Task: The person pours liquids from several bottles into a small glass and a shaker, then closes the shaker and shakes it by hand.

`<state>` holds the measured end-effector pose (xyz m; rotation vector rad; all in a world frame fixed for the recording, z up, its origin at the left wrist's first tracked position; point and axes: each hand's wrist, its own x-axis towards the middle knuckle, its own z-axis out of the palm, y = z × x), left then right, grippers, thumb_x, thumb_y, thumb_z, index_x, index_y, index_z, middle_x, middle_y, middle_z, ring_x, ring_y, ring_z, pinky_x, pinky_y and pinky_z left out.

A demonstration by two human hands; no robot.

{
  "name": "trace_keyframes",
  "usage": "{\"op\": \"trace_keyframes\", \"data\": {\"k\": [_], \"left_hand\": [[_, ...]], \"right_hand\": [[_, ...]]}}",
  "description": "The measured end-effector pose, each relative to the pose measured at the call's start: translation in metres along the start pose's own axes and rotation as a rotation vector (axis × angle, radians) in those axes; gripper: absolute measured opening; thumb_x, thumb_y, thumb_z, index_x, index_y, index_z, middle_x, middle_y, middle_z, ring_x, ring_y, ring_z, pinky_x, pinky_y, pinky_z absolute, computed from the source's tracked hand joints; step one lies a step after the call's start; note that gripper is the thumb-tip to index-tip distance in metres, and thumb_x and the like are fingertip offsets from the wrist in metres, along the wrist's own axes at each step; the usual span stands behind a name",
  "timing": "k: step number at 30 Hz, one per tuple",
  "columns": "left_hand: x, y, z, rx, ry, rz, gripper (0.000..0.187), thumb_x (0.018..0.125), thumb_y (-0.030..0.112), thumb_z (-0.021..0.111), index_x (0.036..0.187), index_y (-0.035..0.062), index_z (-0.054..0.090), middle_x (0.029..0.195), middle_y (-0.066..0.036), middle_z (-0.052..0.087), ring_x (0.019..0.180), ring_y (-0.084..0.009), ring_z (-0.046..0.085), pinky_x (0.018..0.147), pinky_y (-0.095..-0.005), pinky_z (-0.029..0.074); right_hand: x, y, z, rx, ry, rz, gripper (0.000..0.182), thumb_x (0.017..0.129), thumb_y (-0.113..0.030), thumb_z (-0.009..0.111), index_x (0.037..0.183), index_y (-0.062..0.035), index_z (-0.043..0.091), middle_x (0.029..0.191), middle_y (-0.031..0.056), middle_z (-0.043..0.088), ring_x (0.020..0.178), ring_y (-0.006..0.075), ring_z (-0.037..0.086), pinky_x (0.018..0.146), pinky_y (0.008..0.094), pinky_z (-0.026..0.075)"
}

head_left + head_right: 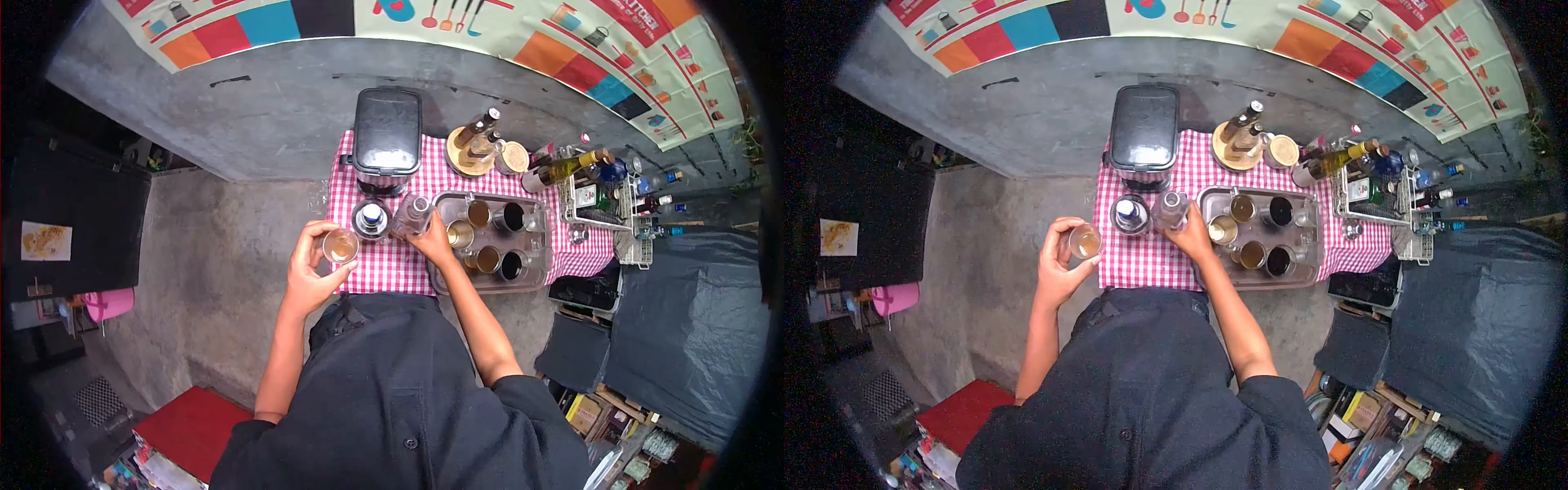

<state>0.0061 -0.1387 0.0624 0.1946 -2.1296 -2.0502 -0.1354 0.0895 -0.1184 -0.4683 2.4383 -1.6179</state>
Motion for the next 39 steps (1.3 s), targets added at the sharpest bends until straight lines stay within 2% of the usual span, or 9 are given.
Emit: {"op": "trace_keyframes", "data": {"k": [14, 18, 21, 25, 27, 31, 33, 37, 39], "left_hand": [[0.016, 0.025, 0.054, 0.022, -0.097, -0.038, 0.057, 0.071, -0.009, 0.072, 0.121, 0.0034, 0.048, 0.124, -0.005, 0.045, 0.121, -0.0166, 0.05, 0.104, -0.0301, 0.042], [0.021, 0.028, 0.08, 0.028, -0.123, -0.042, 0.057, 0.071, -0.007, 0.073, 0.121, 0.0034, 0.048, 0.124, -0.006, 0.045, 0.12, -0.0169, 0.051, 0.103, -0.0303, 0.042], [0.021, 0.018, 0.102, -0.003, -0.172, -0.045, 0.057, 0.071, -0.006, 0.074, 0.122, 0.0031, 0.048, 0.122, -0.007, 0.047, 0.118, -0.0178, 0.052, 0.102, -0.0317, 0.042], [0.017, 0.003, 0.134, 0.038, -0.233, -0.058, 0.057, 0.072, -0.004, 0.076, 0.122, 0.0025, 0.049, 0.122, -0.007, 0.047, 0.117, -0.0174, 0.052, 0.102, -0.0316, 0.042], [0.014, -0.009, 0.151, 0.036, -0.24, -0.113, 0.057, 0.072, -0.004, 0.076, 0.123, 0.0025, 0.049, 0.122, -0.007, 0.047, 0.118, -0.0171, 0.051, 0.102, -0.0317, 0.043], [0.012, -0.043, 0.182, 0.095, -0.233, -0.164, 0.056, 0.073, 0.001, 0.077, 0.122, 0.004, 0.051, 0.12, -0.007, 0.051, 0.114, -0.0175, 0.054, 0.096, -0.0334, 0.048], [0.011, -0.063, 0.195, 0.19, -0.208, -0.139, 0.054, 0.073, 0.009, 0.079, 0.12, 0.0066, 0.052, 0.116, -0.008, 0.056, 0.109, -0.0199, 0.057, 0.089, -0.0354, 0.051], [0.013, -0.103, 0.215, 0.264, -0.145, -0.198, 0.055, 0.07, 0.011, 0.08, 0.118, 0.0051, 0.052, 0.112, -0.01, 0.058, 0.108, -0.0239, 0.057, 0.092, -0.036, 0.048], [0.011, -0.119, 0.222, 0.295, -0.108, -0.178, 0.055, 0.069, 0.01, 0.079, 0.117, 0.0049, 0.052, 0.111, -0.011, 0.058, 0.107, -0.0249, 0.058, 0.093, -0.0362, 0.047]], "right_hand": [[-0.015, -0.025, -0.051, -0.096, -0.222, -0.018, 0.082, 0.069, -0.012, 0.078, 0.139, -0.0012, 0.036, 0.13, 0.0219, 0.05, 0.124, 0.0351, 0.05, 0.102, 0.0399, 0.043], [-0.04, -0.028, -0.087, -0.245, -0.263, -0.026, 0.062, 0.08, -0.019, 0.068, 0.133, 0.0004, 0.043, 0.124, 0.0218, 0.053, 0.116, 0.0375, 0.054, 0.097, 0.0399, 0.045], [-0.07, -0.038, -0.117, -0.213, -0.319, -0.06, 0.026, 0.085, -0.013, 0.059, 0.107, -0.0003, 0.057, 0.097, 0.0172, 0.061, 0.091, 0.0343, 0.062, 0.081, 0.0425, 0.05], [-0.121, 0.004, -0.138, -0.226, -0.363, -0.078, 0.019, 0.084, -0.012, 0.058, 0.1, -0.0019, 0.06, 0.089, 0.0154, 0.063, 0.085, 0.0331, 0.064, 0.076, 0.0418, 0.051], [-0.144, 0.028, -0.149, -0.122, -0.514, 0.219, 0.018, 0.082, -0.009, 0.062, 0.096, 0.0013, 0.058, 0.084, 0.0145, 0.063, 0.078, 0.0285, 0.062, 0.072, 0.0361, 0.05], [-0.19, 0.093, -0.175, -0.168, -0.645, 0.341, 0.018, 0.081, -0.01, 0.065, 0.094, 0.0, 0.058, 0.081, 0.0099, 0.063, 0.072, 0.0199, 0.059, 0.069, 0.0313, 0.049], [-0.205, 0.101, -0.186, 0.086, -0.482, 0.543, 0.017, 0.081, -0.011, 0.068, 0.093, -0.003, 0.059, 0.083, 0.0051, 0.062, 0.073, 0.0159, 0.057, 0.069, 0.0293, 0.047], [-0.217, 0.117, -0.22, 0.133, -0.495, 0.58, 0.014, 0.081, -0.01, 0.065, 0.093, -0.0051, 0.06, 0.081, 0.0018, 0.06, 0.076, 0.0131, 0.057, 0.07, 0.0293, 0.048], [-0.219, 0.124, -0.24, 0.274, -0.652, 0.654, 0.017, 0.081, -0.009, 0.064, 0.097, -0.0047, 0.06, 0.092, 0.0028, 0.059, 0.088, 0.0136, 0.057, 0.081, 0.0275, 0.045]]}}
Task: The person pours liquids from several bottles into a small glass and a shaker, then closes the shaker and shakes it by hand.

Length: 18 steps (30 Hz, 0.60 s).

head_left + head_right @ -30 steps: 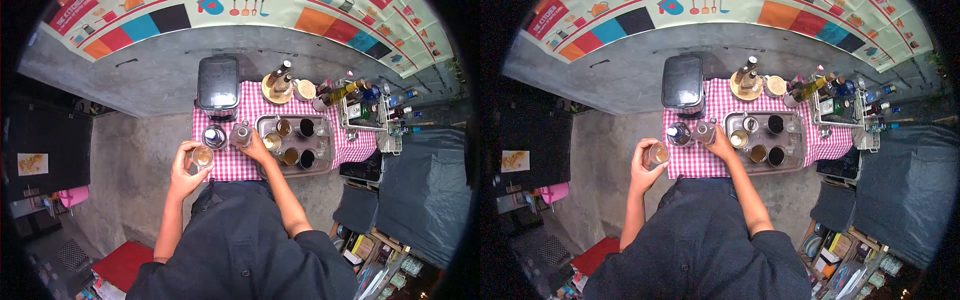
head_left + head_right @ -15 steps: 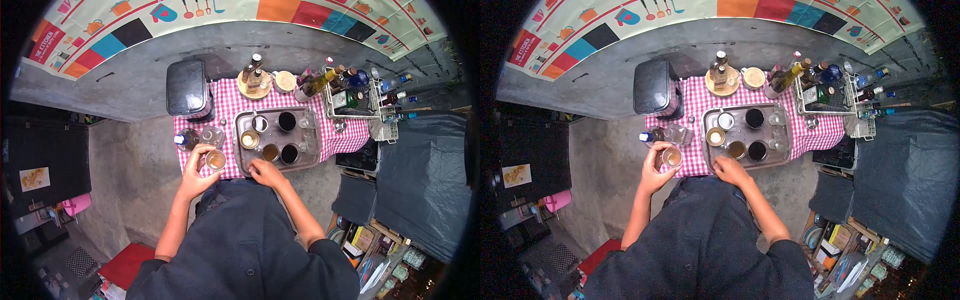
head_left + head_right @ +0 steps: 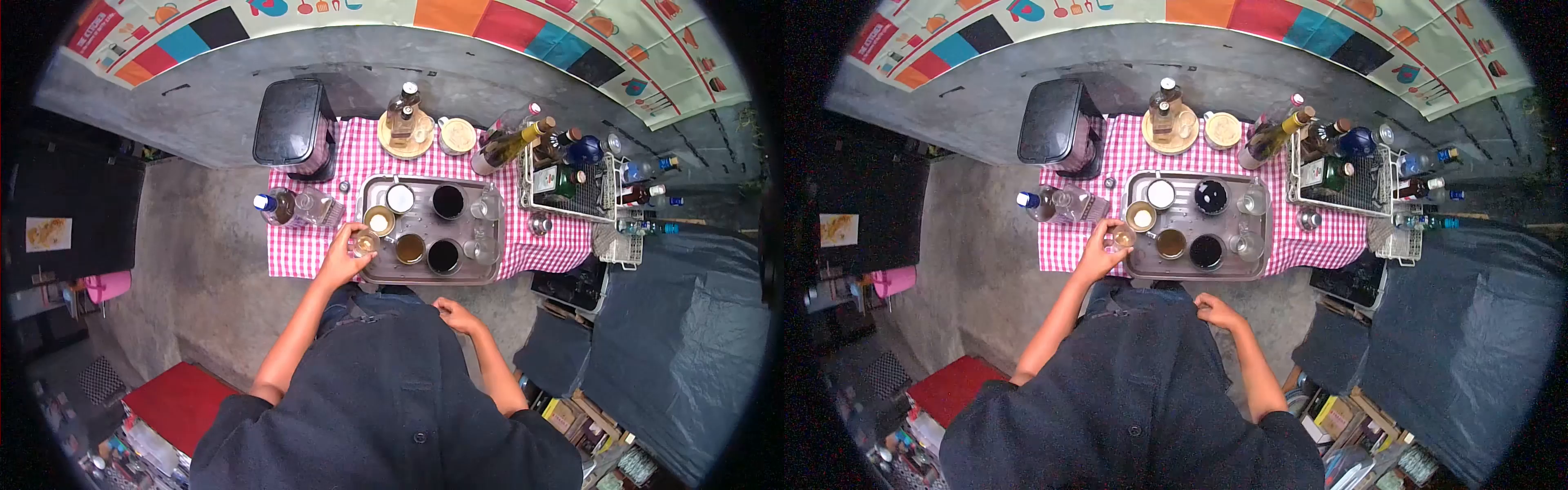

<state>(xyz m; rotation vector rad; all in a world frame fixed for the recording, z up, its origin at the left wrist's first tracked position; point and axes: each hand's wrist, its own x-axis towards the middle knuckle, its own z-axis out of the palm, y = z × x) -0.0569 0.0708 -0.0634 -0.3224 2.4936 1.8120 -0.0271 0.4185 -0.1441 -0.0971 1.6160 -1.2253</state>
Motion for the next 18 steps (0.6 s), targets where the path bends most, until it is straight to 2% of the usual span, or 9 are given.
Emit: {"op": "trace_keyframes", "data": {"k": [1, 3, 6, 13, 15, 16, 18], "left_hand": [[0.001, -0.003, 0.003, 0.032, 0.033, 0.013, 0.055, 0.069, 0.01, 0.079, 0.117, 0.0048, 0.052, 0.111, -0.011, 0.058, 0.107, -0.026, 0.058, 0.094, -0.0364, 0.046], [0.001, -0.006, 0.009, 0.035, 0.063, 0.01, 0.055, 0.069, 0.011, 0.078, 0.117, 0.0047, 0.052, 0.11, -0.012, 0.058, 0.106, -0.0268, 0.058, 0.095, -0.0371, 0.046], [0.002, -0.009, 0.011, 0.084, 0.085, -0.017, 0.056, 0.069, 0.011, 0.078, 0.118, 0.0045, 0.052, 0.112, -0.013, 0.058, 0.107, -0.0274, 0.057, 0.095, -0.0375, 0.045], [0.009, -0.006, 0.017, 0.234, 0.09, -0.017, 0.054, 0.071, 0.013, 0.077, 0.117, 0.0033, 0.052, 0.113, -0.016, 0.057, 0.11, -0.0321, 0.057, 0.095, -0.0394, 0.045], [0.012, -0.004, 0.019, 0.269, 0.088, -0.005, 0.054, 0.071, 0.014, 0.077, 0.117, 0.0025, 0.052, 0.113, -0.017, 0.057, 0.111, -0.0336, 0.056, 0.094, -0.0396, 0.045], [0.013, -0.003, 0.021, 0.278, 0.079, -0.019, 0.053, 0.071, 0.014, 0.077, 0.117, 0.0025, 0.052, 0.113, -0.016, 0.057, 0.111, -0.0337, 0.056, 0.094, -0.0398, 0.046], [0.016, -0.003, 0.021, 0.289, 0.07, -0.034, 0.053, 0.071, 0.014, 0.076, 0.117, 0.0025, 0.052, 0.113, -0.016, 0.057, 0.11, -0.0338, 0.056, 0.093, -0.04, 0.046]], "right_hand": [[-0.003, 0.001, -0.005, -0.011, -0.009, -0.004, 0.017, 0.081, -0.009, 0.064, 0.097, -0.0047, 0.06, 0.092, 0.0028, 0.059, 0.088, 0.0136, 0.057, 0.081, 0.0275, 0.045], [-0.013, -0.003, -0.015, 0.041, -0.107, -0.12, 0.022, 0.083, -0.011, 0.064, 0.104, -0.0042, 0.062, 0.104, 0.0037, 0.055, 0.1, 0.0138, 0.053, 0.091, 0.0268, 0.04], [-0.028, -0.027, -0.024, 0.066, -0.208, -0.091, 0.028, 0.085, -0.013, 0.065, 0.111, -0.0043, 0.063, 0.114, 0.0037, 0.052, 0.109, 0.0143, 0.049, 0.095, 0.0273, 0.037], [-0.013, -0.033, -0.028, -0.238, -0.271, -0.076, 0.032, 0.084, -0.018, 0.068, 0.113, -0.0046, 0.064, 0.113, 0.0031, 0.054, 0.108, 0.016, 0.052, 0.094, 0.0288, 0.04], [-0.018, -0.036, -0.025, -0.198, -0.239, -0.211, 0.029, 0.084, -0.019, 0.069, 0.109, -0.0034, 0.066, 0.108, 0.0042, 0.056, 0.105, 0.0168, 0.053, 0.091, 0.0296, 0.041], [-0.02, -0.039, -0.025, -0.2, -0.24, -0.213, 0.029, 0.084, -0.019, 0.069, 0.109, -0.0034, 0.066, 0.108, 0.0042, 0.056, 0.105, 0.0168, 0.053, 0.091, 0.0296, 0.041], [-0.023, -0.043, -0.024, -0.303, -0.21, -0.247, 0.031, 0.085, -0.019, 0.065, 0.11, 0.0001, 0.064, 0.112, 0.0098, 0.059, 0.104, 0.024, 0.056, 0.092, 0.0325, 0.044]]}}
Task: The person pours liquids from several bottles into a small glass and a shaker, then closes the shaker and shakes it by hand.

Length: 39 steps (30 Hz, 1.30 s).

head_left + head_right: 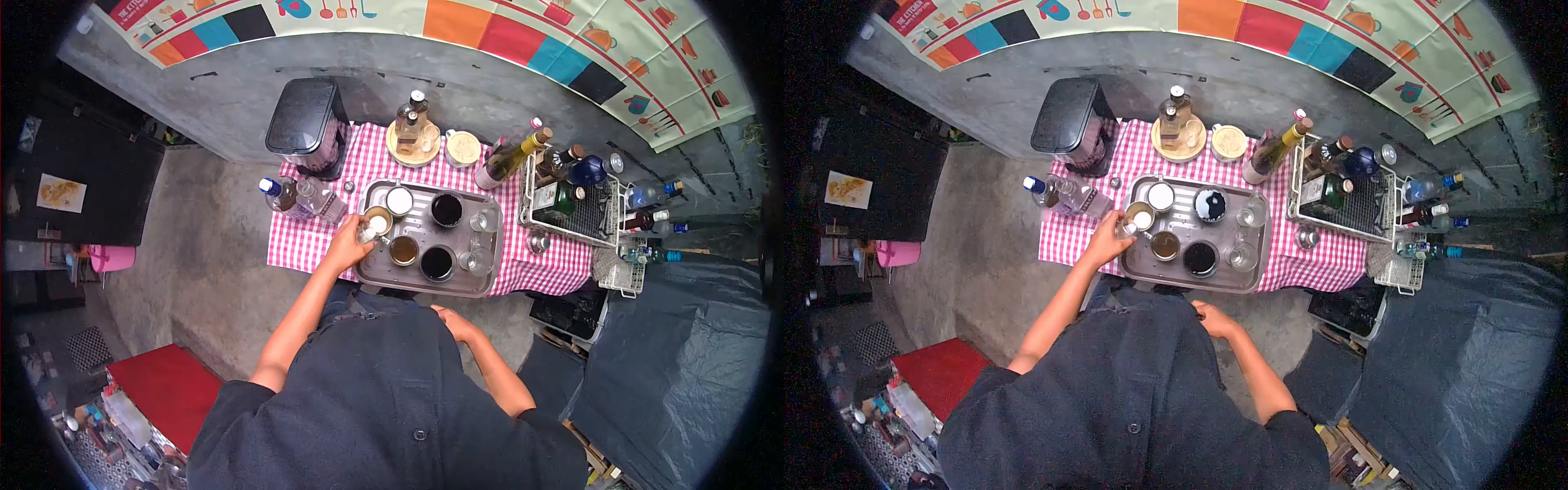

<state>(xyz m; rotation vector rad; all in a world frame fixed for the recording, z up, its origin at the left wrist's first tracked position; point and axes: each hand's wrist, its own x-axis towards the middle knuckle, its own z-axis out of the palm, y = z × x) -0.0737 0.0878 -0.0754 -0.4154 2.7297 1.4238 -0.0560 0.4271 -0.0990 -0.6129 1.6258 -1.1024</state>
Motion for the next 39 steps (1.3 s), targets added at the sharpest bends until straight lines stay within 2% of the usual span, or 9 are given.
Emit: {"op": "trace_keyframes", "data": {"k": [7, 9, 12, 18, 27, 31, 33, 36, 39], "left_hand": [[0.005, -0.004, 0.009, 0.165, 0.032, 0.06, 0.052, 0.071, 0.017, 0.075, 0.117, 0.0017, 0.054, 0.111, -0.018, 0.056, 0.108, -0.0364, 0.055, 0.093, -0.043, 0.046], [0.009, -0.004, 0.006, 0.205, 0.026, 0.065, 0.053, 0.071, 0.018, 0.075, 0.117, 0.0015, 0.055, 0.111, -0.018, 0.056, 0.108, -0.0365, 0.055, 0.093, -0.0434, 0.045], [0.016, -0.005, 0.007, 0.242, -0.01, 0.059, 0.054, 0.071, 0.019, 0.075, 0.119, 0.0016, 0.058, 0.108, -0.019, 0.057, 0.107, -0.0361, 0.056, 0.092, -0.0436, 0.046], [0.023, 0.004, -0.004, 0.303, -0.065, 0.053, 0.056, 0.072, 0.022, 0.075, 0.122, 0.0028, 0.06, 0.105, -0.02, 0.058, 0.106, -0.0362, 0.056, 0.091, -0.0435, 0.047], [0.037, 0.02, -0.031, 0.37, -0.139, 0.207, 0.057, 0.073, 0.024, 0.075, 0.123, 0.0017, 0.06, 0.106, -0.02, 0.058, 0.108, -0.0352, 0.056, 0.092, -0.0435, 0.047], [0.037, 0.041, -0.064, 0.19, -0.319, 0.318, 0.056, 0.073, 0.023, 0.075, 0.123, 0.0028, 0.059, 0.104, -0.019, 0.058, 0.103, -0.0349, 0.058, 0.089, -0.043, 0.047], [0.032, 0.055, -0.084, 0.133, -0.332, 0.349, 0.056, 0.074, 0.022, 0.075, 0.123, 0.0031, 0.059, 0.104, -0.017, 0.058, 0.101, -0.034, 0.059, 0.089, -0.0408, 0.048], [0.026, 0.073, -0.118, -0.128, -0.424, 0.43, 0.056, 0.075, 0.022, 0.077, 0.124, 0.0037, 0.059, 0.106, -0.014, 0.059, 0.102, -0.0308, 0.06, 0.089, -0.0381, 0.047], [0.019, 0.072, -0.148, -0.217, -0.336, 0.506, 0.059, 0.074, 0.018, 0.08, 0.126, 0.0023, 0.058, 0.11, -0.013, 0.06, 0.104, -0.0274, 0.06, 0.092, -0.0365, 0.046]], "right_hand": [[-0.001, 0.02, 0.014, 0.06, 0.193, -0.081, 0.019, 0.085, -0.014, 0.063, 0.096, 0.0021, 0.062, 0.106, 0.0061, 0.059, 0.091, 0.0177, 0.056, 0.081, 0.0297, 0.045], [-0.003, 0.024, 0.015, 0.298, 0.278, 0.115, 0.02, 0.085, -0.011, 0.061, 0.103, -0.0008, 0.06, 0.105, 0.0049, 0.059, 0.09, 0.0138, 0.056, 0.082, 0.0274, 0.046], [0.008, 0.026, 0.011, 0.299, 0.328, 0.108, 0.027, 0.085, -0.007, 0.06, 0.112, -0.0028, 0.056, 0.106, 0.0047, 0.059, 0.09, 0.0111, 0.056, 0.083, 0.0257, 0.046], [0.034, -0.025, 0.006, 0.122, 0.42, 0.053, 0.026, 0.084, -0.006, 0.064, 0.108, -0.0014, 0.056, 0.097, 0.0078, 0.061, 0.09, 0.0165, 0.061, 0.083, 0.0315, 0.049], [0.067, -0.067, 0.008, -0.025, 0.521, -0.016, 0.024, 0.083, -0.001, 0.059, 0.107, 0.0026, 0.056, 0.096, 0.0119, 0.06, 0.087, 0.0186, 0.063, 0.081, 0.0312, 0.05], [0.081, -0.09, 0.011, -0.05, 0.573, -0.032, 0.024, 0.085, -0.001, 0.058, 0.108, 0.0029, 0.056, 0.098, 0.0121, 0.061, 0.088, 0.0186, 0.063, 0.08, 0.0309, 0.051], [0.089, -0.106, 0.014, -0.043, 0.625, -0.018, 0.023, 0.086, 0.0, 0.055, 0.109, 0.0033, 0.056, 0.098, 0.0081, 0.059, 0.087, 0.0138, 0.059, 0.078, 0.0273, 0.05], [0.101, -0.129, 0.019, -0.082, 0.623, -0.002, 0.023, 0.087, -0.002, 0.056, 0.109, 0.0032, 0.056, 0.098, 0.0109, 0.061, 0.088, 0.0176, 0.061, 0.079, 0.0297, 0.05], [0.116, -0.139, 0.025, -0.137, 0.614, -0.012, 0.024, 0.087, -0.005, 0.058, 0.109, 0.0029, 0.056, 0.098, 0.0139, 0.062, 0.088, 0.022, 0.063, 0.081, 0.033, 0.051]]}}
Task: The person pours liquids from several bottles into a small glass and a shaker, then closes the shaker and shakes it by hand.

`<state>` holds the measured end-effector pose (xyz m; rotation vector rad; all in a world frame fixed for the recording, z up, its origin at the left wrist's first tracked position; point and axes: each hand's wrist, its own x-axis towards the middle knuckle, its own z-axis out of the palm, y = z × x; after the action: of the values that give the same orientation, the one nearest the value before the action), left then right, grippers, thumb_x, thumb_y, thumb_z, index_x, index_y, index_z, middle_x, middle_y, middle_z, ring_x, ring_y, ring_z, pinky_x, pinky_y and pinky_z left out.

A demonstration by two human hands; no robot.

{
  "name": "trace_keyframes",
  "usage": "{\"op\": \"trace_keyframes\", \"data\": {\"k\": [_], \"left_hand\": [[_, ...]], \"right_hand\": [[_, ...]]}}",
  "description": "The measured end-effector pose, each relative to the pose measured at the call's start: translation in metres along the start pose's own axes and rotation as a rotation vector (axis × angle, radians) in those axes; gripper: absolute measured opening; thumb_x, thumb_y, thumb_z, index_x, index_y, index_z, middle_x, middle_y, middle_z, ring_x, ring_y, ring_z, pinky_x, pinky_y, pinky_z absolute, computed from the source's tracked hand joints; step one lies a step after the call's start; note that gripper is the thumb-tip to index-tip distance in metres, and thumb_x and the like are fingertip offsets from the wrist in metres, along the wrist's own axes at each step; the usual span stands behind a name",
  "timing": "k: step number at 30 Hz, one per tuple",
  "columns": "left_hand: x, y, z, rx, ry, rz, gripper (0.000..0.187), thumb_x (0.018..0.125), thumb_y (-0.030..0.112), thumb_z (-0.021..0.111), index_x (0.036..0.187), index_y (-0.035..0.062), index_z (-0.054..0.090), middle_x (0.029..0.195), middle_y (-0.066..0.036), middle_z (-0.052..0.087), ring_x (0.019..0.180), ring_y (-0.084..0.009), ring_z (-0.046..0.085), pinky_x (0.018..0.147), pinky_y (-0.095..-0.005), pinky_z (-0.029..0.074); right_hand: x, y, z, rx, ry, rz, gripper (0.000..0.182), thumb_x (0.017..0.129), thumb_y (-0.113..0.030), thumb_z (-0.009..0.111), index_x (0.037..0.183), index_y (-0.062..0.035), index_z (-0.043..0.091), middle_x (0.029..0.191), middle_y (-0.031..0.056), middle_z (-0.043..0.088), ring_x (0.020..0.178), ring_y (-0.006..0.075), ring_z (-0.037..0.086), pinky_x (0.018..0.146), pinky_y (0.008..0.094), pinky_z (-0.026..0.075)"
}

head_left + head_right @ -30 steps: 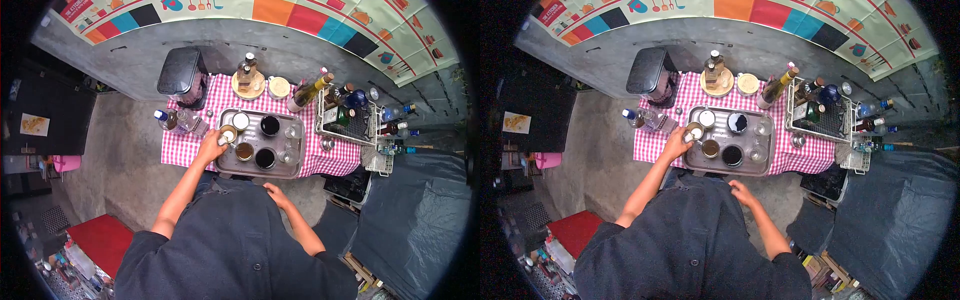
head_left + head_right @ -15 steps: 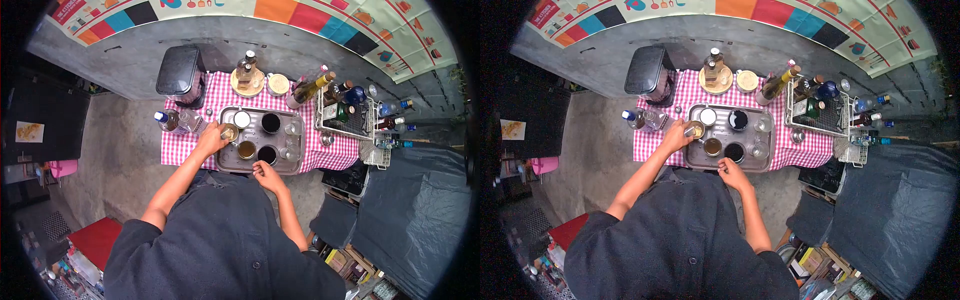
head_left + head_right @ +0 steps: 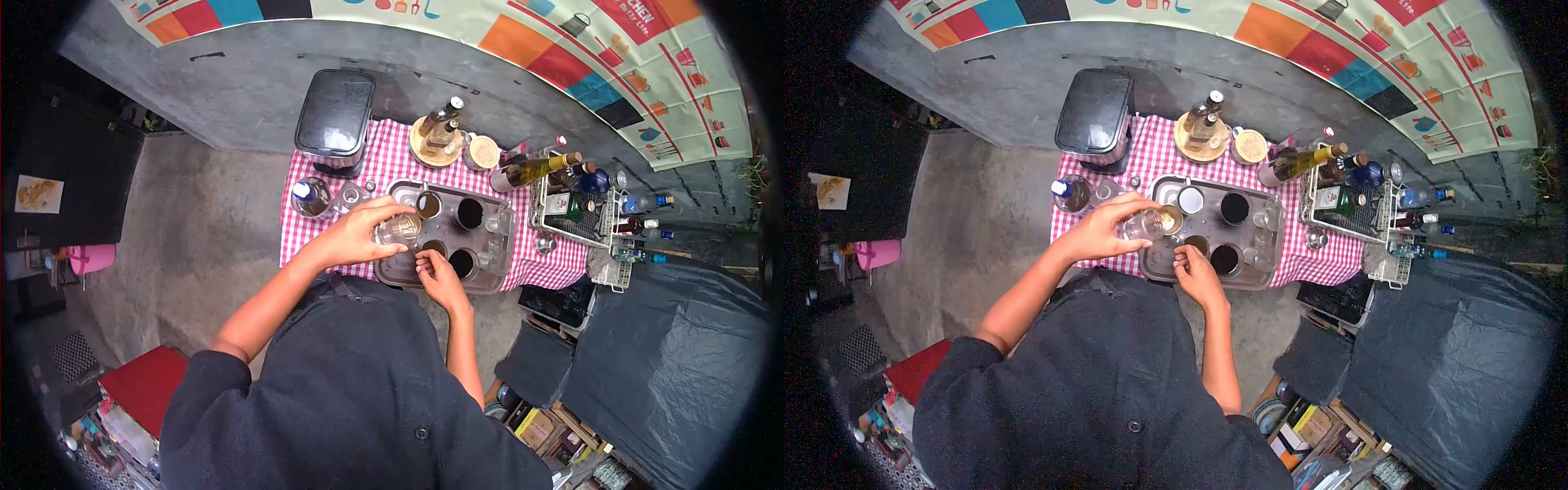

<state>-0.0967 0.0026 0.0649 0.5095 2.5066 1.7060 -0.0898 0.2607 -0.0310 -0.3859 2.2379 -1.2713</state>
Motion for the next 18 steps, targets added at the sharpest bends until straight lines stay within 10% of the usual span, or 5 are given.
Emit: {"op": "trace_keyframes", "data": {"k": [18], "left_hand": [[-0.093, -0.01, -0.105, -0.419, 0.273, -0.195, 0.057, 0.072, -0.003, 0.074, 0.125, -0.0011, 0.053, 0.124, -0.007, 0.047, 0.118, -0.0177, 0.051, 0.103, -0.0315, 0.041]], "right_hand": [[0.051, -0.062, 0.048, -0.201, 0.063, 0.028, 0.044, 0.084, -0.01, 0.062, 0.123, 0.0026, 0.047, 0.116, 0.022, 0.055, 0.109, 0.036, 0.058, 0.094, 0.0405, 0.046]]}}
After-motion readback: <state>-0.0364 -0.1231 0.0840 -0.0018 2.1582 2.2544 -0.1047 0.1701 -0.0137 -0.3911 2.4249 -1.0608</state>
